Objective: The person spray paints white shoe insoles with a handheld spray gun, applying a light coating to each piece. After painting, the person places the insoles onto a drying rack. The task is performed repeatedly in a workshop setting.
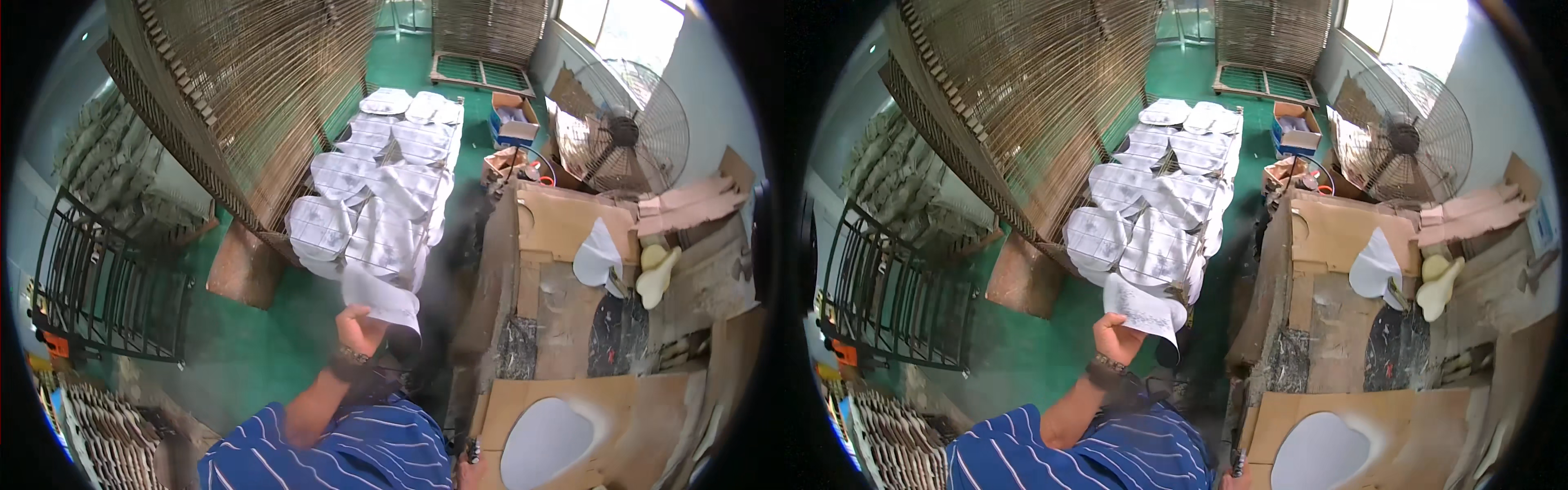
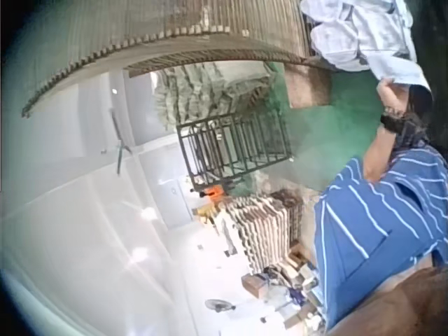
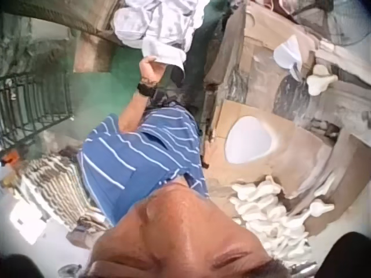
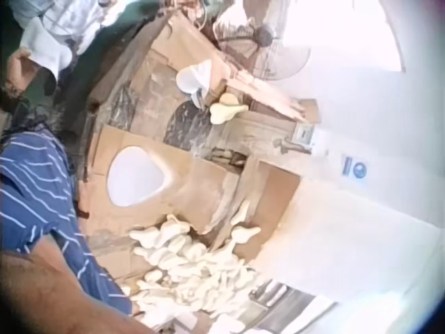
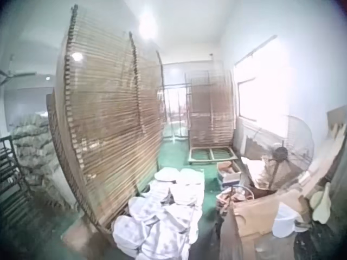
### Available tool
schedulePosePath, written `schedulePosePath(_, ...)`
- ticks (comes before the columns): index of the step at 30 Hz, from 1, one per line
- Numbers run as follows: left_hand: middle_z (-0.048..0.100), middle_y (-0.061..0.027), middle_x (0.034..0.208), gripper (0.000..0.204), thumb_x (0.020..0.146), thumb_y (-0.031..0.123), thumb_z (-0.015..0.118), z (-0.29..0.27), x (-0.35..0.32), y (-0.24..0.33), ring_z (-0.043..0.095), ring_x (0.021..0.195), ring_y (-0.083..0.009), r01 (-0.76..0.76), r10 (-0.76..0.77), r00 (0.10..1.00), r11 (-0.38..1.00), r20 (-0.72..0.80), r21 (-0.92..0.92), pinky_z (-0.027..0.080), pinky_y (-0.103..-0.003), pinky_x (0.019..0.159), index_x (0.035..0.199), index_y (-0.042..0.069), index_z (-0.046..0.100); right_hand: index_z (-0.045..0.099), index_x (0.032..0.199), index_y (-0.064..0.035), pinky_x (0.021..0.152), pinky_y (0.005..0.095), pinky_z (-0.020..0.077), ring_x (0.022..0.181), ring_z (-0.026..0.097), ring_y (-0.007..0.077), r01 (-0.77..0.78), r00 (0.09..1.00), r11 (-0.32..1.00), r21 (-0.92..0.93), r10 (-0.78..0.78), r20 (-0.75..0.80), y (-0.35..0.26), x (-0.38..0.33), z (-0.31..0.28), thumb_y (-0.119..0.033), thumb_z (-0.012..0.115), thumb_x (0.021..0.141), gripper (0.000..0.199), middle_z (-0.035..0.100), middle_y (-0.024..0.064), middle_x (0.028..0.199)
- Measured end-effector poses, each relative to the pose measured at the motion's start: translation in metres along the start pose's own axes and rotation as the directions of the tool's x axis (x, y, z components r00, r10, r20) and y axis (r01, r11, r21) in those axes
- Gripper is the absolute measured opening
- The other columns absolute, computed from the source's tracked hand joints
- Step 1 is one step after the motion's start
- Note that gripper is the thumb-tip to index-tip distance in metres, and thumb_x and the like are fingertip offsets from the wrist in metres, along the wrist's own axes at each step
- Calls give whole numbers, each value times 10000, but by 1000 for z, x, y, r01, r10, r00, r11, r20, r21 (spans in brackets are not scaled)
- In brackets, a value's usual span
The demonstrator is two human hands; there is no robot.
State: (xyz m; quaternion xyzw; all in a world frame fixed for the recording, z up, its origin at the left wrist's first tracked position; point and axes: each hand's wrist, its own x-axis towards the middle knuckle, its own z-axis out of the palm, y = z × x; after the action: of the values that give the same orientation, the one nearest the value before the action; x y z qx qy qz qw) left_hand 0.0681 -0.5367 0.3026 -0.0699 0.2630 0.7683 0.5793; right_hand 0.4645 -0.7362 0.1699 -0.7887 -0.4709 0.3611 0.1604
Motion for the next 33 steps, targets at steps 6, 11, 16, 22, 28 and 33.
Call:
schedulePosePath(6, 630, -141, 1072, 439, 695, 80, 521, -7, 70, 67, 622, 988, -323, -99, 87, 992, 986, -88, -136, 509, -470, 867, 1122, -22, 541, 626, 1063, 39, 731, 387, 483, 790, 607, 268, 8, 997, 1000, -18, -7, 77, -64, 53, 11, -167, 668, 800, 336, 658, 165, 877)
schedulePosePath(11, 614, -141, 1096, 467, 690, 81, 528, -18, 155, 130, 607, 1011, -325, -245, 218, 962, 955, -168, -166, 487, -471, 895, 1146, -17, 527, 628, 1045, 37, 720, 390, 478, 769, 598, 262, 16, 989, 999, -38, -10, 148, -124, 96, 30, -175, 686, 782, 343, 655, 155, 855)
schedulePosePath(16, 615, -132, 1090, 398, 696, 68, 538, -23, 244, 204, 592, 1024, -325, -426, 422, 905, 894, -60, -137, 474, -470, 915, 1084, -17, 556, 629, 1028, 34, 708, 393, 473, 748, 590, 256, 36, 979, 999, -38, -28, 202, -169, 142, 52, -182, 703, 763, 350, 652, 145, 833)
schedulePosePath(22, 582, -132, 1195, 501, 688, 55, 543, -84, 305, 269, 545, 1125, -319, -535, 528, 845, 839, -83, -101, 435, -477, 983, 1185, -6, 527, 625, 979, 33, 677, 363, 463, 735, 569, 201, 15, 940, 997, 74, -39, 338, -269, 151, 69, -154, 697, 746, 308, 645, 101, 810)
schedulePosePath(28, 590, -147, 1136, 360, 765, 83, 540, -281, 363, 261, 545, 1094, -309, -503, 404, 763, 861, -506, -72, 422, -565, 963, 1117, 7, 554, 618, 959, 26, 650, 339, 453, 690, 548, 173, -57, 925, 994, -92, 87, 369, -279, 176, 71, -139, 673, 765, 260, 627, 87, 769)
schedulePosePath(33, 588, -212, 1137, 664, 842, 63, 679, -335, 399, 241, 652, 905, -317, -284, 361, 455, 925, -814, 252, 603, -484, 753, 1400, 31, 322, 602, 956, 31, 629, 336, 446, 659, 545, 183, -91, 968, 988, -123, 116, 221, -299, 158, 73, -145, 685, 779, 263, 618, 90, 750)
